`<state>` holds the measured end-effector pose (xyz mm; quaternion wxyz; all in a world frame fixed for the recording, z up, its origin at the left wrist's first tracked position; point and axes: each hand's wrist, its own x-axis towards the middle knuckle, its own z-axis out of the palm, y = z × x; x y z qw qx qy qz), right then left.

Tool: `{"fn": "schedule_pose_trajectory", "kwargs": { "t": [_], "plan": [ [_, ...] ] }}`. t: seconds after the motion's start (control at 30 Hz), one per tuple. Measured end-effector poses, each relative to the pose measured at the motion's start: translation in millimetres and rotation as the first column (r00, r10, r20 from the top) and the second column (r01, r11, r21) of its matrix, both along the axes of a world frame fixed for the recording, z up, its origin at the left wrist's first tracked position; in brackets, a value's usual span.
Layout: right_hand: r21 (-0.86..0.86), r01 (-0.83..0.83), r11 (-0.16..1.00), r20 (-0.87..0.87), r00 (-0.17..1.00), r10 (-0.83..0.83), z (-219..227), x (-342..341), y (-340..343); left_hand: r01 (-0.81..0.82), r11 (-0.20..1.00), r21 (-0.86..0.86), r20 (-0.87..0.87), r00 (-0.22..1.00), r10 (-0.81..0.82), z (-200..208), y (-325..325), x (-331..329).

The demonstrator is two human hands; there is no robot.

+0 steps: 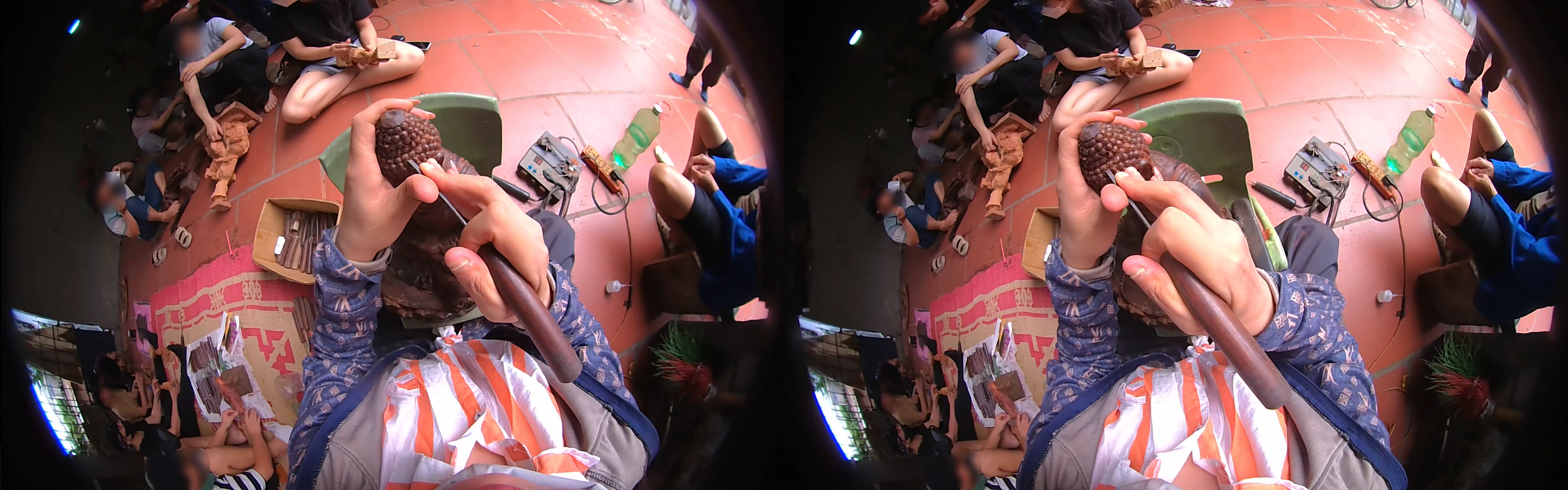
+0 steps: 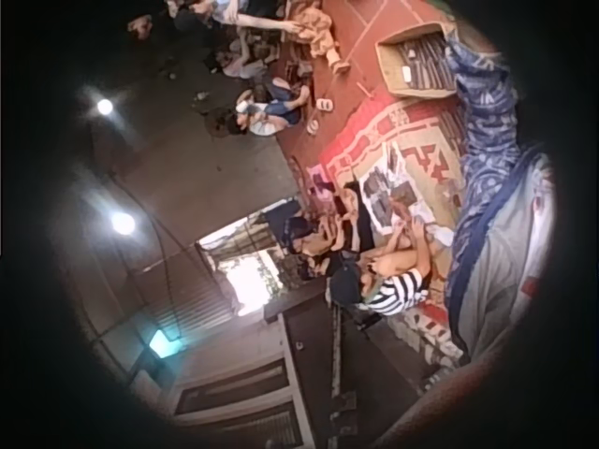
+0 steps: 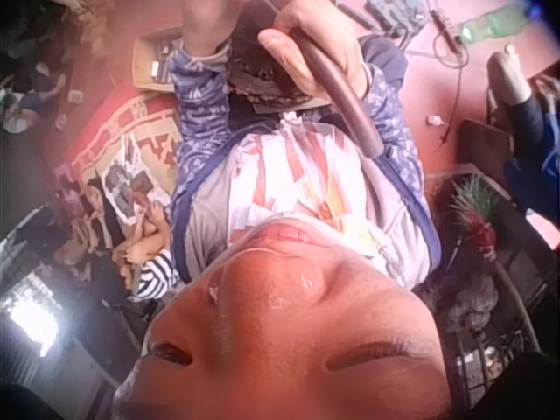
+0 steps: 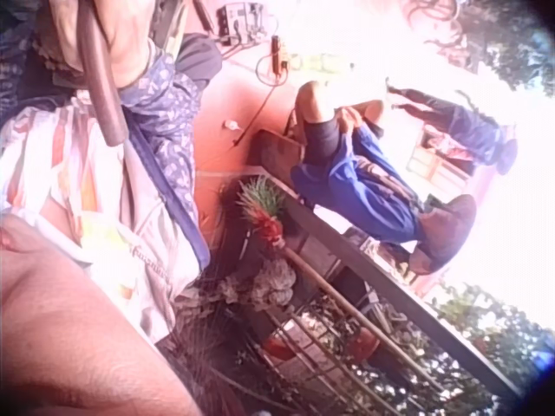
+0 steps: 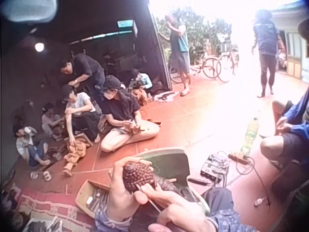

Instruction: The person carves a wooden Buddha head using a chisel and mallet. They repeatedly tap the chisel to refine the details on the top of the head while seated on the floor.

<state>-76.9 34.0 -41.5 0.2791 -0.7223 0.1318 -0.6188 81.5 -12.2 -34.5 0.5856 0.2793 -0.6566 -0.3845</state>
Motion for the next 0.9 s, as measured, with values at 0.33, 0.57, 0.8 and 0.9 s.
{"fn": "schedule_pose_trajectory", "kwargs": {
  "t": [0.33, 0.57, 0.8, 0.9],
  "plan": [
    [-0.207, 0.228, 0.951, 0.179, 0.965, -0.192, -1.8, -1.1, -4.8, -0.053, 0.993, -0.102, 0.041, 0.998, 0.057, -1.8, -4.5, 3.0],
    [-0.283, 0.08, 0.956, -0.374, 0.908, -0.187, 3.5, -16.9, 9.1, 0.053, 0.995, -0.086, 0.016, 0.999, -0.052, 0.3, -4.6, 7.4],
    [-0.13, 0.023, 0.991, -0.151, 0.988, -0.043, -2.1, -15.3, 21.2, 0.156, 0.984, -0.084, -0.114, 0.98, -0.165, -6.2, -8.4, 12.4],
    [-0.136, 0.135, 0.981, -0.165, 0.974, -0.157, -1.7, -0.7, 19.1, 0.141, 0.976, -0.163, 0.009, 0.99, -0.141, -3.2, -8.5, 10.7]
  ]
}}
